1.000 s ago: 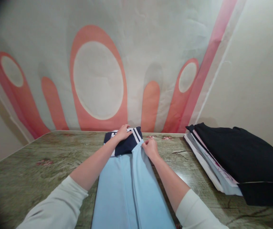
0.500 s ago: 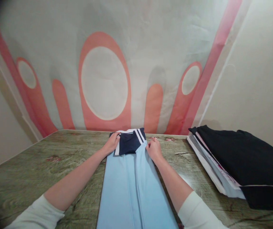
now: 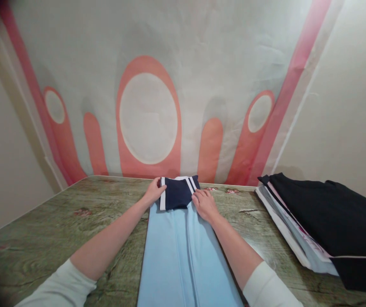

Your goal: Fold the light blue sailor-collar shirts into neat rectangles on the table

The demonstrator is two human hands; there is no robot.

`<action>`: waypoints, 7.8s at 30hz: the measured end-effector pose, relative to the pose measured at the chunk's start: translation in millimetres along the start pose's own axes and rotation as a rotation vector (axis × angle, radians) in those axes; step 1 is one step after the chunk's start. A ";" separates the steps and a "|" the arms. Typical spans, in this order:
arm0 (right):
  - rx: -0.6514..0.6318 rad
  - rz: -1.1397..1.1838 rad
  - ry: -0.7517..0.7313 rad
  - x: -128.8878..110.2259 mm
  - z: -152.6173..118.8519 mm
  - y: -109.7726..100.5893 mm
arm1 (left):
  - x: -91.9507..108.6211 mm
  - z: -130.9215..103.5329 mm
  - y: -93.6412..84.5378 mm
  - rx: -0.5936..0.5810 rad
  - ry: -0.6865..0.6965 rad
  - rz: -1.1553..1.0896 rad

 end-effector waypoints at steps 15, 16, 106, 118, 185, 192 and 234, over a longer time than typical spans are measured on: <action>-0.057 -0.105 0.134 5.7 -3.5 -0.3 | 18.6 -18.0 0.7 -0.061 0.067 0.161; -0.073 -0.117 0.140 5.3 -4.0 -0.5 | 22.2 -21.8 4.2 -0.084 0.075 0.195; -0.225 -0.280 0.258 4.1 -17.0 -28.6 | 51.2 -75.6 57.5 -0.606 0.294 0.590; -0.325 -0.238 0.360 29.7 -21.2 -36.0 | 50.6 -74.9 55.7 -0.594 0.252 0.593; -0.542 -0.403 0.311 15.8 -109.1 -91.4 | 56.5 -69.6 53.6 -0.525 0.285 0.644; -0.457 -0.258 0.292 28.0 -107.2 -92.1 | 65.9 -72.1 44.4 -0.401 0.226 0.814; -0.652 -0.421 0.209 17.0 -146.7 -127.7 | 106.1 -105.1 81.8 -0.707 0.598 0.680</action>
Point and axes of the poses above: each hand's wrist, its own z-axis towards the middle knuckle, its own y-axis out of the palm, x = y × z, the point moved 8 cm from there along z, towards the middle knuckle, and after that the axes turned 14 degrees about -z, right-handed, at the moved point
